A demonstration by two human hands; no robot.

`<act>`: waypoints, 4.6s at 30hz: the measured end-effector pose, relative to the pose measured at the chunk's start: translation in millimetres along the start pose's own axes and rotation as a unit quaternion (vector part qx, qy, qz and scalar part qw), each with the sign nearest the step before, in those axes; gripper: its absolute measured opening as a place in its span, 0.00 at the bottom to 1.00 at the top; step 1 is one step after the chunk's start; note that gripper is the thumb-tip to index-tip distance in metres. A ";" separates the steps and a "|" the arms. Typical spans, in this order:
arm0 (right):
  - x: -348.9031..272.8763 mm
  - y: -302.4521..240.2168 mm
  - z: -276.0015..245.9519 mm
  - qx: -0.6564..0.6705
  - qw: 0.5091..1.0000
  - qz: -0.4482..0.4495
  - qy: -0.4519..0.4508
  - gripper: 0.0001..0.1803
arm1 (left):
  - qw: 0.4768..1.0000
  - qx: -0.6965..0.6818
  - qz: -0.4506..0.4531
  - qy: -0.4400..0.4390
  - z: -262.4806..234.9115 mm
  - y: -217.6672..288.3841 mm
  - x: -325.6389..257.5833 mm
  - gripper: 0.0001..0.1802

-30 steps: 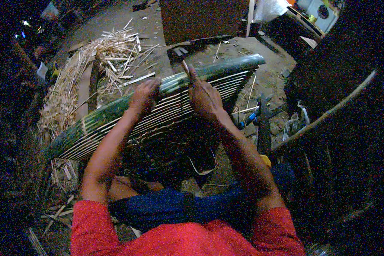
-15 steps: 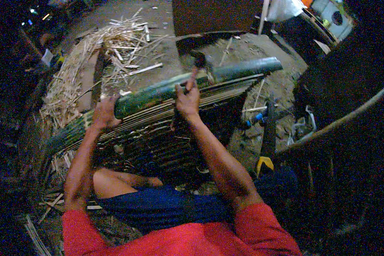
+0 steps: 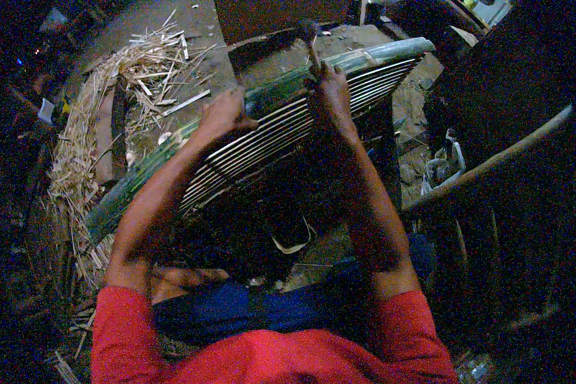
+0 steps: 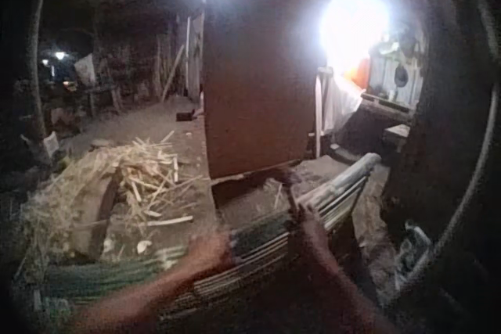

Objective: The person sits on the floor and uses a hammer to drive nails into a green bamboo mat, securing thin bamboo strips in place. They repeatedly adjust the mat and hammer along its length to fasten the strips.

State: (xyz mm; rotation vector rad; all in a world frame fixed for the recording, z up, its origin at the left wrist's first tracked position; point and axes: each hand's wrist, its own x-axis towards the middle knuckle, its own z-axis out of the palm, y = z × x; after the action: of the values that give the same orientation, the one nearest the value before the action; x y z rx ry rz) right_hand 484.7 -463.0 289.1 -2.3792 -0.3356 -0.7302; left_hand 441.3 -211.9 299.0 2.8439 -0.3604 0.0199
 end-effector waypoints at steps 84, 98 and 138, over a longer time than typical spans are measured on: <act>-102.3 -217.2 -56.8 -0.028 0.937 -0.081 -0.338 0.43 | 0.945 -0.175 0.009 0.275 4.9 -104.2 -108.7 0.17; -95.8 -219.6 -60.1 0.067 0.937 -0.014 -0.343 0.46 | 0.979 0.035 0.102 0.172 -6.4 -111.5 -134.0 0.42; -101.6 -222.9 -51.2 0.068 0.964 -0.060 -0.250 0.39 | 0.984 0.145 0.097 0.046 -2.2 -174.9 -146.7 0.46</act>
State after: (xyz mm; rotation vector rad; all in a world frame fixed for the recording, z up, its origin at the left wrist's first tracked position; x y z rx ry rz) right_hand 291.3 -328.1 372.9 -2.3986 -0.7210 -0.1346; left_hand 342.3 -12.8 247.3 3.0660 -0.6630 0.2629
